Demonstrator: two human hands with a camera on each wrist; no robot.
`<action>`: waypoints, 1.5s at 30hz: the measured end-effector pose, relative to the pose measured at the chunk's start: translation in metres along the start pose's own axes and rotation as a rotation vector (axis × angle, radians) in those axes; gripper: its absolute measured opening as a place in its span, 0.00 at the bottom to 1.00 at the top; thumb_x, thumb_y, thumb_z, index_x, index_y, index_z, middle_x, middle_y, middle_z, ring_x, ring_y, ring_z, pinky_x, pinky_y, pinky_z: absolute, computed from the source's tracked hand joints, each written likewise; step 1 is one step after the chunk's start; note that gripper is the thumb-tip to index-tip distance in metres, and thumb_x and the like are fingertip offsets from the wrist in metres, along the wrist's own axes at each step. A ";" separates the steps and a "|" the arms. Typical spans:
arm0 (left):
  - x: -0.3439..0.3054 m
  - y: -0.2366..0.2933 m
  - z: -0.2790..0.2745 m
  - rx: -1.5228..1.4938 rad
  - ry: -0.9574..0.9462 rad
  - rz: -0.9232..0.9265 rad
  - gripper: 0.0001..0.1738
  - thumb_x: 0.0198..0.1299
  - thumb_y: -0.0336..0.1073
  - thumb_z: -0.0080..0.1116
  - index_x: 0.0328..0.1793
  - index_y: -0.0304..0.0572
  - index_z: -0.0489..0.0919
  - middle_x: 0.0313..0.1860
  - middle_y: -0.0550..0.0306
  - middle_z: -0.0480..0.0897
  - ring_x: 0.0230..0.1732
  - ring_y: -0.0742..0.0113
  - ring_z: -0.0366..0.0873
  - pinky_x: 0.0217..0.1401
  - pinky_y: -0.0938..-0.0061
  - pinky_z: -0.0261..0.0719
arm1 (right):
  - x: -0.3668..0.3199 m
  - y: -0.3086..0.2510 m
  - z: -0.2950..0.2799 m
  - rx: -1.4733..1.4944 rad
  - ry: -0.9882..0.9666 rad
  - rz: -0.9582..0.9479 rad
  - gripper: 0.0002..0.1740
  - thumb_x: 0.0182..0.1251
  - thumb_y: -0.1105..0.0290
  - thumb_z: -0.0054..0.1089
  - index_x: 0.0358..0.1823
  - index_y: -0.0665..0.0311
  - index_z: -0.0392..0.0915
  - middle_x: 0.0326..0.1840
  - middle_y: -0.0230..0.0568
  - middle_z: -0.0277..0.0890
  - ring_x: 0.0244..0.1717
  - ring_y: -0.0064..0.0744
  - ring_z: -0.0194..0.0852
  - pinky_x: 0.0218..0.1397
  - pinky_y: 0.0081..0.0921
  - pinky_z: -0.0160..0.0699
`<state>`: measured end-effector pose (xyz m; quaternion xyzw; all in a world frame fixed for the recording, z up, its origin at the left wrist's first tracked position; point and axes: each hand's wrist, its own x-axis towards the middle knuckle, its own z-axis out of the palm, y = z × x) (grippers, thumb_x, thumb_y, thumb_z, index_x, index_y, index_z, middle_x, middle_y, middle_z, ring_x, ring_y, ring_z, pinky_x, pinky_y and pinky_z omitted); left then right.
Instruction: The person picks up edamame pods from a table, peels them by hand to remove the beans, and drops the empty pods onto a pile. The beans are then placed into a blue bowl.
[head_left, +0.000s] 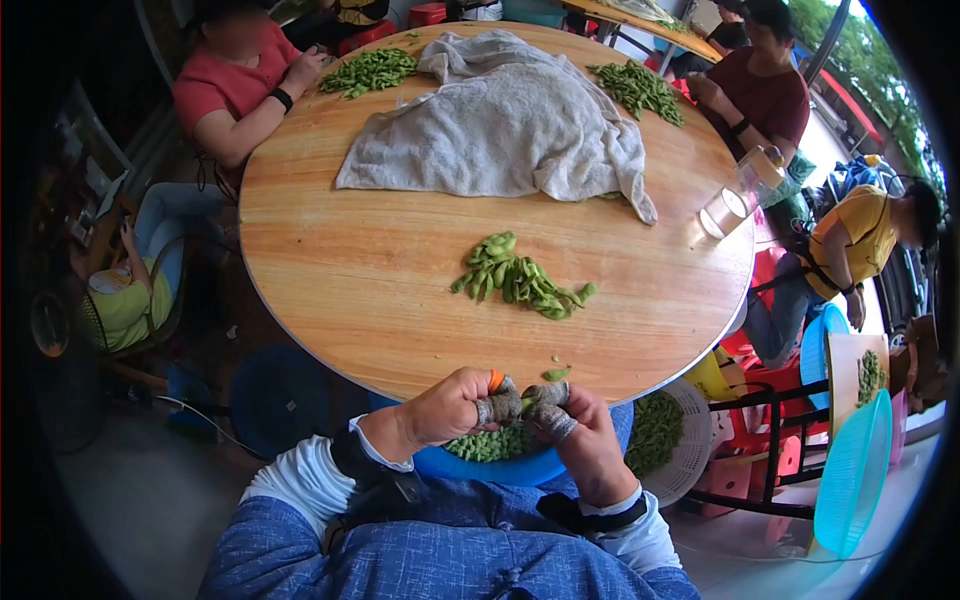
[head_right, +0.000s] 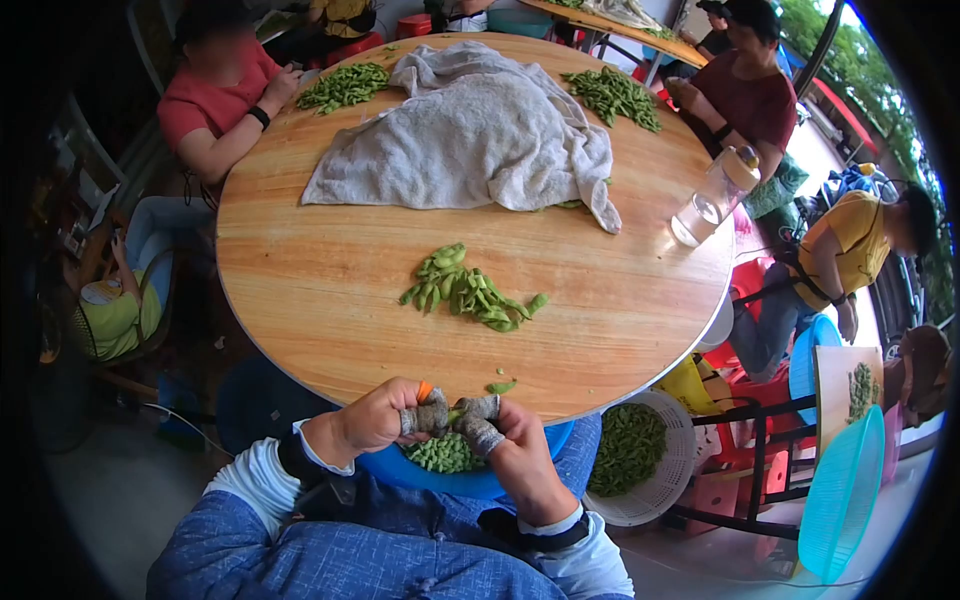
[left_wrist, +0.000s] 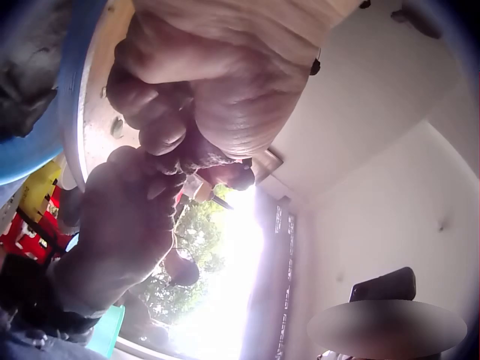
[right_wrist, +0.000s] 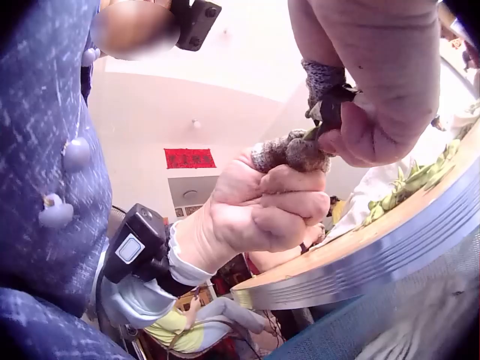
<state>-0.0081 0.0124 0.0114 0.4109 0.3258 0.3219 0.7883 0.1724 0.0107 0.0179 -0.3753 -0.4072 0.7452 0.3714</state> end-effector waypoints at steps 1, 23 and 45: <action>0.001 -0.002 0.000 0.054 0.011 0.030 0.12 0.55 0.42 0.53 0.28 0.43 0.72 0.16 0.72 0.66 0.16 0.85 0.56 0.17 0.88 0.51 | 0.001 0.001 0.000 0.010 0.008 0.012 0.07 0.59 0.72 0.51 0.36 0.67 0.73 0.29 0.26 0.72 0.28 0.12 0.64 0.30 0.10 0.61; -0.006 -0.016 0.009 0.736 0.282 0.365 0.05 0.54 0.29 0.48 0.33 0.35 0.71 0.23 0.55 0.74 0.25 0.67 0.70 0.30 0.77 0.68 | -0.002 0.026 -0.003 -0.236 -0.009 -0.313 0.07 0.54 0.79 0.53 0.36 0.70 0.72 0.32 0.35 0.73 0.34 0.22 0.69 0.38 0.18 0.68; -0.003 -0.028 0.016 -0.133 0.202 0.011 0.08 0.51 0.21 0.41 0.34 0.40 0.71 0.22 0.67 0.70 0.23 0.82 0.65 0.25 0.86 0.62 | -0.014 0.013 0.003 -0.860 0.032 -0.618 0.11 0.40 0.84 0.58 0.29 0.67 0.72 0.25 0.44 0.69 0.24 0.41 0.69 0.26 0.28 0.68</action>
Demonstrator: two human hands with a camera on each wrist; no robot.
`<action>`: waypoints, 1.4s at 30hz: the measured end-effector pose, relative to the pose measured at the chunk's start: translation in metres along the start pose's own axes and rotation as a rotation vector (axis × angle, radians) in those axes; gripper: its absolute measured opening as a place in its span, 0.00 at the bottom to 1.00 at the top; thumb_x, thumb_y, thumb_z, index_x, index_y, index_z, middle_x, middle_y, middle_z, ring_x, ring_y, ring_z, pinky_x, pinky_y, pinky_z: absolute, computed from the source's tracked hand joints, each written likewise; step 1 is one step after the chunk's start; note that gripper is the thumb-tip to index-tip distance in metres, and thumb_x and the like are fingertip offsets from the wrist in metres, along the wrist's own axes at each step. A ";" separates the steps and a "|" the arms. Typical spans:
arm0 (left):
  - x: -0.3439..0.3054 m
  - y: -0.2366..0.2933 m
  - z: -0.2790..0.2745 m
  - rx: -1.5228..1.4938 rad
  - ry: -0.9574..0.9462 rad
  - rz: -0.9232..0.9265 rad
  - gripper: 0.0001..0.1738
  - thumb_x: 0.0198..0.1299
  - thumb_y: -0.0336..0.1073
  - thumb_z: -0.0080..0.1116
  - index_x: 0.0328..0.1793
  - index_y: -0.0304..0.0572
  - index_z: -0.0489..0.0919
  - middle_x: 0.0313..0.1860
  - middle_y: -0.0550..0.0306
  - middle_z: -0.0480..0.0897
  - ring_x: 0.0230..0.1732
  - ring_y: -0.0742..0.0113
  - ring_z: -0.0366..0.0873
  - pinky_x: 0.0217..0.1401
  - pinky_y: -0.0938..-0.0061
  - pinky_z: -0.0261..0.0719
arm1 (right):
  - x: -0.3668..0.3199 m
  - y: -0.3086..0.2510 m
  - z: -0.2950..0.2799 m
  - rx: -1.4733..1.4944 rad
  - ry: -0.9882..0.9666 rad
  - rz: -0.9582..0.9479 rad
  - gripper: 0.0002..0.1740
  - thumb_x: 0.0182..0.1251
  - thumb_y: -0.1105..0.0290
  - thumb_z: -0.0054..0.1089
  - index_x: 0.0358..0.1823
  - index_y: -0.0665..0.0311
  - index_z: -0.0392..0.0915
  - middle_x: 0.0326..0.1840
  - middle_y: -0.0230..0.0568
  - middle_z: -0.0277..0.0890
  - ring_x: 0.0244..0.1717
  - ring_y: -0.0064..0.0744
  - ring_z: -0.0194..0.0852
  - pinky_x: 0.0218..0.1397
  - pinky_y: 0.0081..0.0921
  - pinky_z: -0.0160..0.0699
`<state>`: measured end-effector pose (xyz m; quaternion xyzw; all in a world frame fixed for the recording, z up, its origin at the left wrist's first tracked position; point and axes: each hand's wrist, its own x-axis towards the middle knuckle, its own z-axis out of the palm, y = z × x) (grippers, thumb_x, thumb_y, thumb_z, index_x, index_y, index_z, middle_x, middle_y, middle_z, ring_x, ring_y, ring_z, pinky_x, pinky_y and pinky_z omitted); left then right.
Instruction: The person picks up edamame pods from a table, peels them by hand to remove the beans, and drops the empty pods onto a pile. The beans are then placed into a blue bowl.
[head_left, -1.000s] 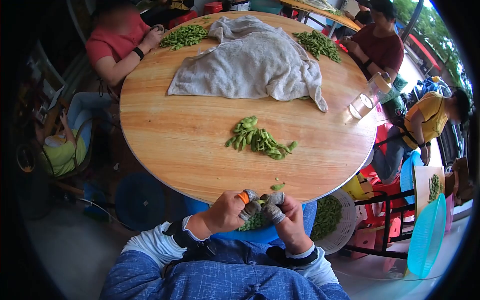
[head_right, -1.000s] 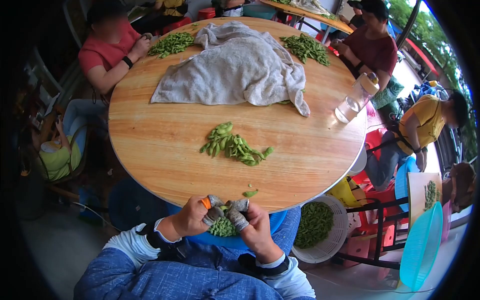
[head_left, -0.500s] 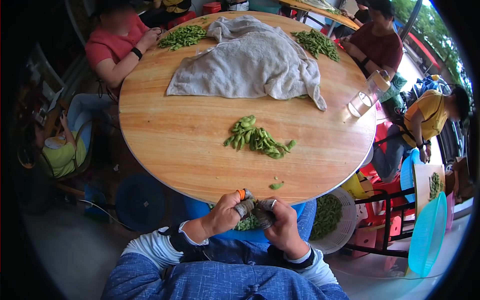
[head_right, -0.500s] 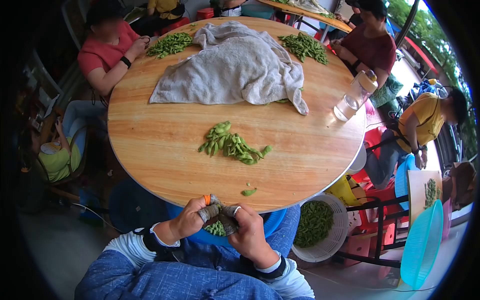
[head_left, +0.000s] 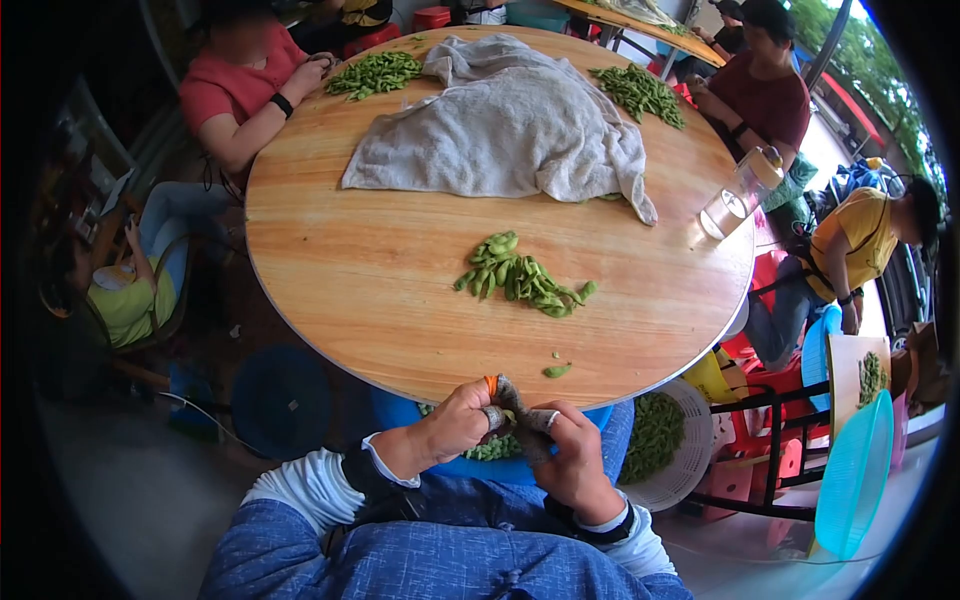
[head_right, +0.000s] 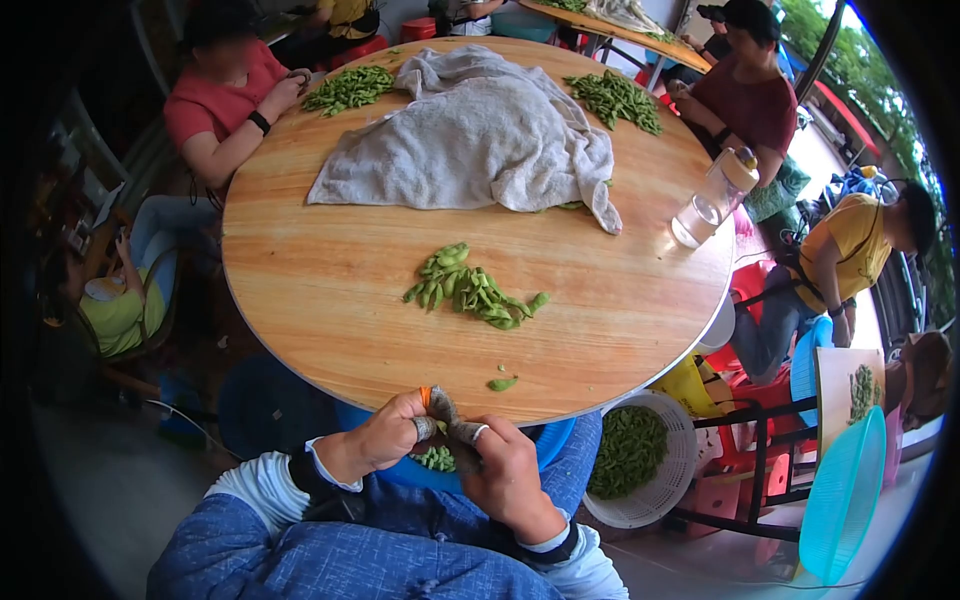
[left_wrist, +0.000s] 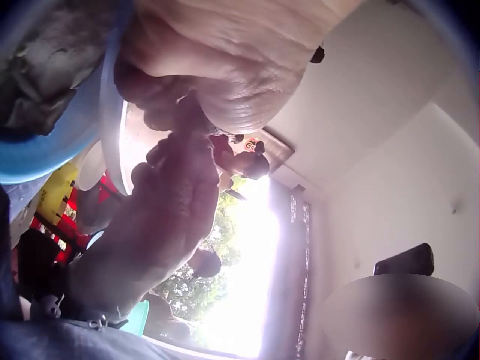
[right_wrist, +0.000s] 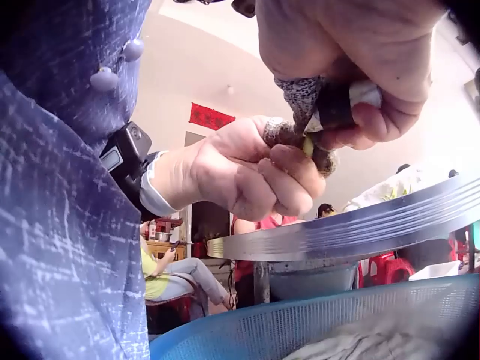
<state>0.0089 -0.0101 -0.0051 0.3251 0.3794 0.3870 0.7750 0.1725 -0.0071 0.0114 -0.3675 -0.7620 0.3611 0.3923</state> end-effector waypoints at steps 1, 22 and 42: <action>0.001 -0.002 -0.001 -0.014 -0.004 -0.016 0.10 0.48 0.18 0.40 0.33 0.39 0.71 0.23 0.67 0.70 0.25 0.81 0.66 0.27 0.84 0.65 | -0.002 -0.001 -0.003 0.044 0.000 0.039 0.11 0.41 0.84 0.58 0.29 0.67 0.72 0.26 0.43 0.70 0.24 0.39 0.70 0.26 0.27 0.68; 0.007 -0.081 -0.063 1.221 -0.140 0.490 0.15 0.40 0.24 0.44 0.39 0.35 0.71 0.35 0.37 0.73 0.40 0.43 0.70 0.40 0.60 0.67 | 0.058 0.000 0.123 0.279 -0.288 -0.087 0.16 0.45 0.82 0.50 0.39 0.69 0.69 0.33 0.47 0.68 0.36 0.41 0.69 0.41 0.28 0.68; 0.012 -0.084 -0.077 1.217 -0.293 0.125 0.15 0.52 0.32 0.48 0.47 0.44 0.73 0.42 0.47 0.75 0.46 0.55 0.71 0.48 0.68 0.68 | 0.127 0.099 -0.030 -0.137 0.006 0.069 0.06 0.51 0.76 0.50 0.31 0.69 0.73 0.30 0.45 0.72 0.33 0.39 0.72 0.38 0.27 0.69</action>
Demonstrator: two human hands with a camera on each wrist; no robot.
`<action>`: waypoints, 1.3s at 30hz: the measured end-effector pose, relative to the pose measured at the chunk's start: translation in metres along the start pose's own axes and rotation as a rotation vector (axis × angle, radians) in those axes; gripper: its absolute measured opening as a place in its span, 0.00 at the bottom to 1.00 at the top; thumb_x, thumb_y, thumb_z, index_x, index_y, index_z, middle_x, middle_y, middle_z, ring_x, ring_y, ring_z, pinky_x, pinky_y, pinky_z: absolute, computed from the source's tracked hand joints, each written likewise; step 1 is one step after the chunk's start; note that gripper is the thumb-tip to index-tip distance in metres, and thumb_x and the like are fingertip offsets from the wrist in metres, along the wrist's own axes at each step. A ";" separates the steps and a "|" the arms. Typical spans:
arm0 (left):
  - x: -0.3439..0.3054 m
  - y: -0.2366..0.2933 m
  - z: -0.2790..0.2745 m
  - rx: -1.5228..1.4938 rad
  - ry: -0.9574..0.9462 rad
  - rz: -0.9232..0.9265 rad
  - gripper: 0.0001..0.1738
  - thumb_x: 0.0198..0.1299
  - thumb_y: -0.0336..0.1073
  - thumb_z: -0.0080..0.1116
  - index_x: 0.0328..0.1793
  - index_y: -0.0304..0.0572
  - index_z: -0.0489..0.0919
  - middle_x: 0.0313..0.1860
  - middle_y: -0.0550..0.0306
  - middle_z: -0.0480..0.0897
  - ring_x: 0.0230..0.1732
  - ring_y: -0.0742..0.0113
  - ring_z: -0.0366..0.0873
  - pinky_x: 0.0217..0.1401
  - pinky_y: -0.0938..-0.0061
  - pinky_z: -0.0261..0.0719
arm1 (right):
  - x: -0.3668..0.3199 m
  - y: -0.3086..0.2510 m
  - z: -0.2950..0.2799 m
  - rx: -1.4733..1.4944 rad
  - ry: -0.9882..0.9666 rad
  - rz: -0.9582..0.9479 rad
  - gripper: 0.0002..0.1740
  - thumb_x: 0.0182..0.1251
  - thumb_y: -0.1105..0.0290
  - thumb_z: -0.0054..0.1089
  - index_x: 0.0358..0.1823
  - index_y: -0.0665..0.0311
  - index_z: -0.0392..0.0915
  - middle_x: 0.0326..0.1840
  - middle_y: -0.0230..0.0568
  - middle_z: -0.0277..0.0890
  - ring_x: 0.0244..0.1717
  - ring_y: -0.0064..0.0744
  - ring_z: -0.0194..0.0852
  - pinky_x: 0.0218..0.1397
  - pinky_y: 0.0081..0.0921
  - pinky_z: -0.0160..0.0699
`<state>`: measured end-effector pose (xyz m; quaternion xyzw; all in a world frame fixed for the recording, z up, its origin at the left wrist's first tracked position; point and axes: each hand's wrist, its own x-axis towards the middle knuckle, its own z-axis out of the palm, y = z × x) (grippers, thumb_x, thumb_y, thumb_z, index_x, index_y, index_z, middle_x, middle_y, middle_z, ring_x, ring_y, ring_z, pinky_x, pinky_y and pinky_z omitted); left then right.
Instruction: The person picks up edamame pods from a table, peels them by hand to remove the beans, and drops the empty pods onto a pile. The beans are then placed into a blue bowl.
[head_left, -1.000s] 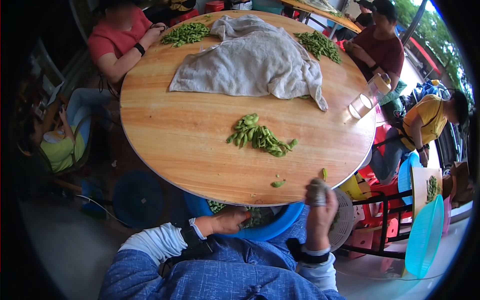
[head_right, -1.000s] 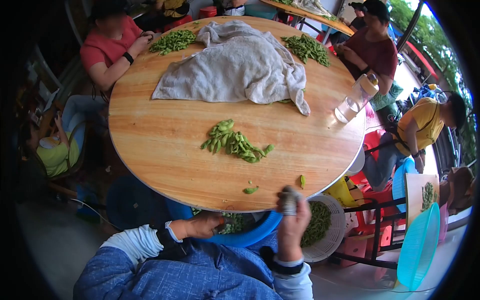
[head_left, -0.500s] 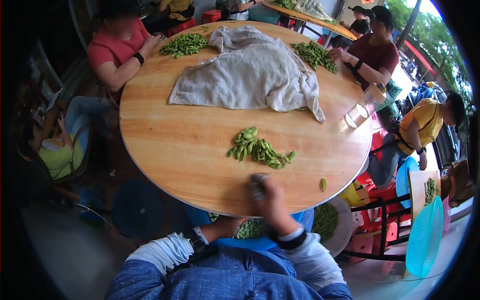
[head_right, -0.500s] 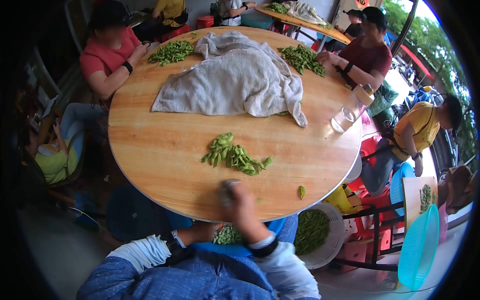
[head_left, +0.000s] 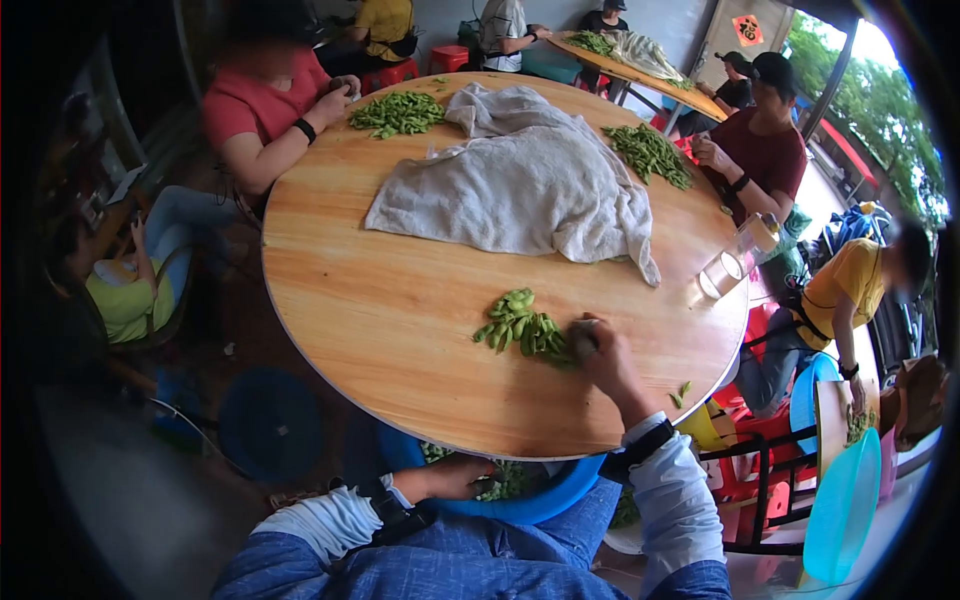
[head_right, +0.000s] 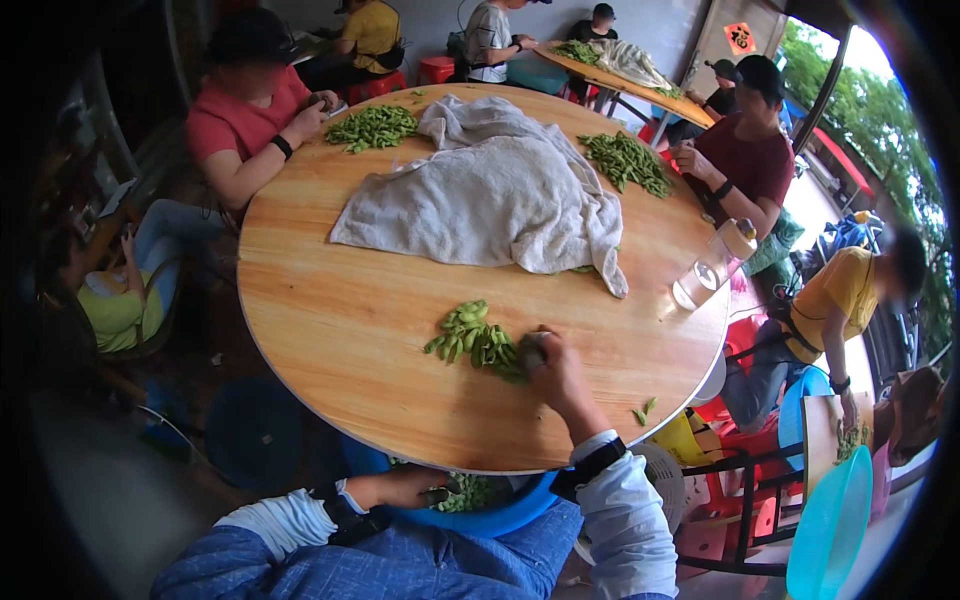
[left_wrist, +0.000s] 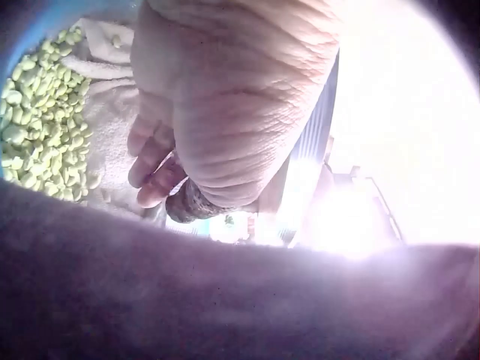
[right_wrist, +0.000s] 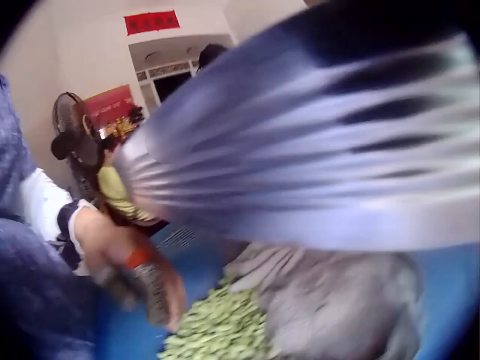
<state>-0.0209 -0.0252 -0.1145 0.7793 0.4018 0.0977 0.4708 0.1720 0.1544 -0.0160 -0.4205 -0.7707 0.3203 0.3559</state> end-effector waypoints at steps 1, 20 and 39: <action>-0.006 0.003 -0.002 -0.070 0.040 0.018 0.14 0.53 0.32 0.48 0.47 0.43 0.73 0.41 0.47 0.76 0.45 0.56 0.72 0.47 0.68 0.69 | 0.001 -0.009 0.008 0.030 -0.032 -0.048 0.07 0.49 0.77 0.51 0.32 0.69 0.73 0.32 0.47 0.72 0.35 0.43 0.71 0.39 0.28 0.69; -0.044 0.081 -0.080 -0.671 0.107 0.092 0.10 0.58 0.30 0.47 0.44 0.34 0.73 0.31 0.61 0.75 0.35 0.75 0.71 0.39 0.81 0.70 | 0.062 -0.010 0.026 0.034 -0.280 0.027 0.10 0.52 0.69 0.54 0.32 0.69 0.73 0.25 0.45 0.73 0.28 0.28 0.70 0.33 0.28 0.68; 0.068 0.109 -0.097 -1.198 0.482 0.147 0.18 0.49 0.33 0.61 0.43 0.38 0.67 0.34 0.60 0.74 0.34 0.75 0.75 0.28 0.84 0.73 | 0.091 -0.074 0.000 1.061 0.155 0.223 0.06 0.57 0.71 0.50 0.35 0.64 0.73 0.31 0.38 0.75 0.29 0.28 0.73 0.26 0.20 0.69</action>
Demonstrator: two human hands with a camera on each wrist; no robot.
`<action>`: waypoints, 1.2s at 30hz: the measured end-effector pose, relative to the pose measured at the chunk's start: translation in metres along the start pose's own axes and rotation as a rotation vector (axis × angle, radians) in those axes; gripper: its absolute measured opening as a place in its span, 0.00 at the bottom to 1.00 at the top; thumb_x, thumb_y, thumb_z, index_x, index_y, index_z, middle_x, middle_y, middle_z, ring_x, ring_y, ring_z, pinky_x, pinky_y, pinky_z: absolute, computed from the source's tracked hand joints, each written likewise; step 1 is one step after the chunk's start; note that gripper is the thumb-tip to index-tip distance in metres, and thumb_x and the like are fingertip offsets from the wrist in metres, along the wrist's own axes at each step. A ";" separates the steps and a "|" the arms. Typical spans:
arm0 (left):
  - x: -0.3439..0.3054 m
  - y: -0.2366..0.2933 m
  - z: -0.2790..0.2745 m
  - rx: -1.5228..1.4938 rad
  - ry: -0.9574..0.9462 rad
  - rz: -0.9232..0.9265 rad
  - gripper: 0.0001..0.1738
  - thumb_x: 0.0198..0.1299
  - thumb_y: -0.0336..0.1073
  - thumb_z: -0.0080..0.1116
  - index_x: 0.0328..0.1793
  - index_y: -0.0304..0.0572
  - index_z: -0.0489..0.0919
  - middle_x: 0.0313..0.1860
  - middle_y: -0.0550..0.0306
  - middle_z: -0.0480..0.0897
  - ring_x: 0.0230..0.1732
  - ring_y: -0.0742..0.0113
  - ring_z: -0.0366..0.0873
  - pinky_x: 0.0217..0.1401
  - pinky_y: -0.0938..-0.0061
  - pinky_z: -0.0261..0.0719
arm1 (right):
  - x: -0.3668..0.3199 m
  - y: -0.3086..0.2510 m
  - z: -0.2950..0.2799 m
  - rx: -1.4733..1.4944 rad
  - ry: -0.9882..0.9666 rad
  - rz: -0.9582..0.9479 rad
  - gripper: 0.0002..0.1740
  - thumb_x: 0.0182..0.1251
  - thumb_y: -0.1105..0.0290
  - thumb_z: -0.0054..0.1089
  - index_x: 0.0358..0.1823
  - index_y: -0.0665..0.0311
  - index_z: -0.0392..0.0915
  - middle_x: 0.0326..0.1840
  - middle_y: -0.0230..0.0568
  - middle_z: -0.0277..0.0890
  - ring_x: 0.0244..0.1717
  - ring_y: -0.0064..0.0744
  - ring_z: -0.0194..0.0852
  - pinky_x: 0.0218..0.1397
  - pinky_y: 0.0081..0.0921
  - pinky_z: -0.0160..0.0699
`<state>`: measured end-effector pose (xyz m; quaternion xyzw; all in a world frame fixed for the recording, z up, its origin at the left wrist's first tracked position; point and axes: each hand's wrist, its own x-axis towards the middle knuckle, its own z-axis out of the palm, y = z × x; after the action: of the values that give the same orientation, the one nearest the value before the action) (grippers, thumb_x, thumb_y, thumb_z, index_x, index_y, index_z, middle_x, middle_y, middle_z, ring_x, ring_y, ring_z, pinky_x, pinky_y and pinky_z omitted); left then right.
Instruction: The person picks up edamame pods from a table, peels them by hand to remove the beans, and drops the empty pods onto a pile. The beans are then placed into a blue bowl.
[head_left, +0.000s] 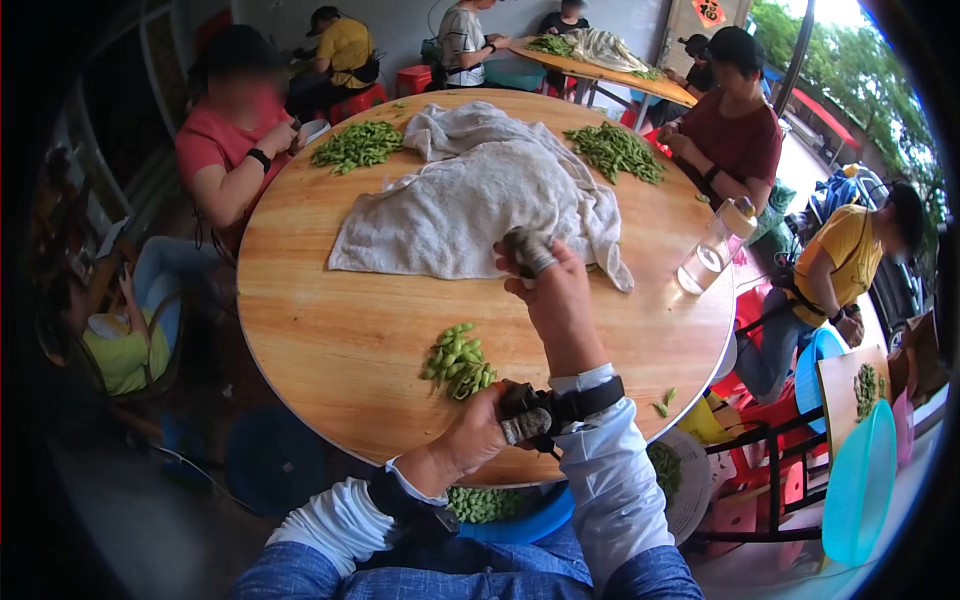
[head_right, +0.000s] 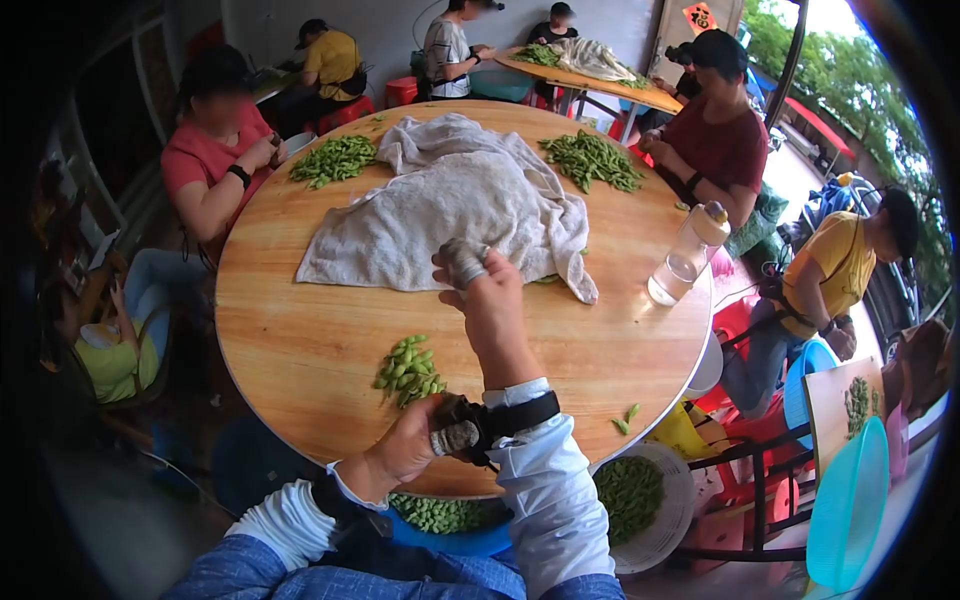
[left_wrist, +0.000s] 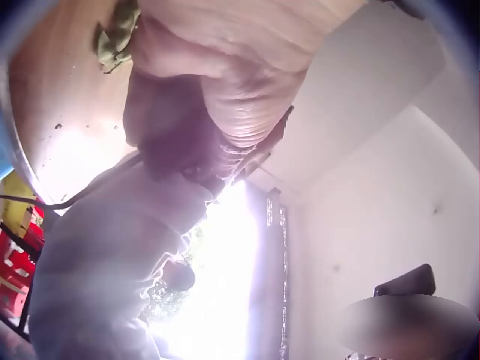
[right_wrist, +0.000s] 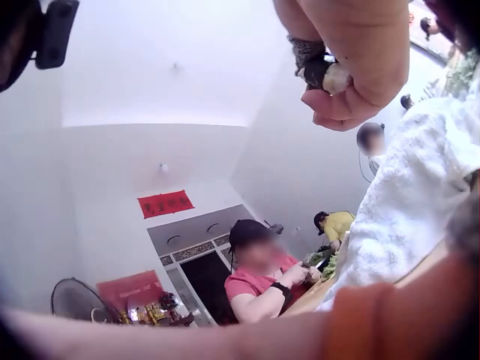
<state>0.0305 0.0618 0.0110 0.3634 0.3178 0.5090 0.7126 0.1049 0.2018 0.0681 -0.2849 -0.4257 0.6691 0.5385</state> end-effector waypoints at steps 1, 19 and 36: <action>-0.002 0.002 0.002 0.018 -0.002 -0.003 0.17 0.49 0.34 0.61 0.42 0.38 0.67 0.33 0.61 0.74 0.32 0.76 0.75 0.27 0.84 0.73 | 0.000 0.011 -0.002 -0.176 0.003 -0.101 0.06 0.57 0.71 0.51 0.33 0.65 0.73 0.29 0.38 0.75 0.28 0.28 0.72 0.25 0.20 0.68; 0.009 0.054 -0.061 1.101 0.290 0.379 0.08 0.52 0.32 0.54 0.36 0.34 0.74 0.22 0.60 0.77 0.24 0.74 0.72 0.28 0.80 0.70 | -0.107 0.027 -0.047 -0.455 -0.011 0.013 0.12 0.58 0.73 0.52 0.42 0.73 0.71 0.33 0.35 0.74 0.34 0.20 0.69 0.39 0.16 0.68; 0.068 0.056 -0.112 1.403 0.340 0.351 0.06 0.45 0.30 0.53 0.30 0.36 0.74 0.22 0.51 0.77 0.25 0.62 0.74 0.31 0.72 0.71 | -0.133 0.058 -0.044 -0.356 -0.042 0.091 0.11 0.59 0.73 0.51 0.42 0.73 0.71 0.34 0.32 0.73 0.35 0.18 0.68 0.40 0.16 0.67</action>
<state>-0.0703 0.1612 -0.0073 0.6948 0.6114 0.3422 0.1622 0.1486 0.0816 -0.0146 -0.3806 -0.5353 0.6125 0.4398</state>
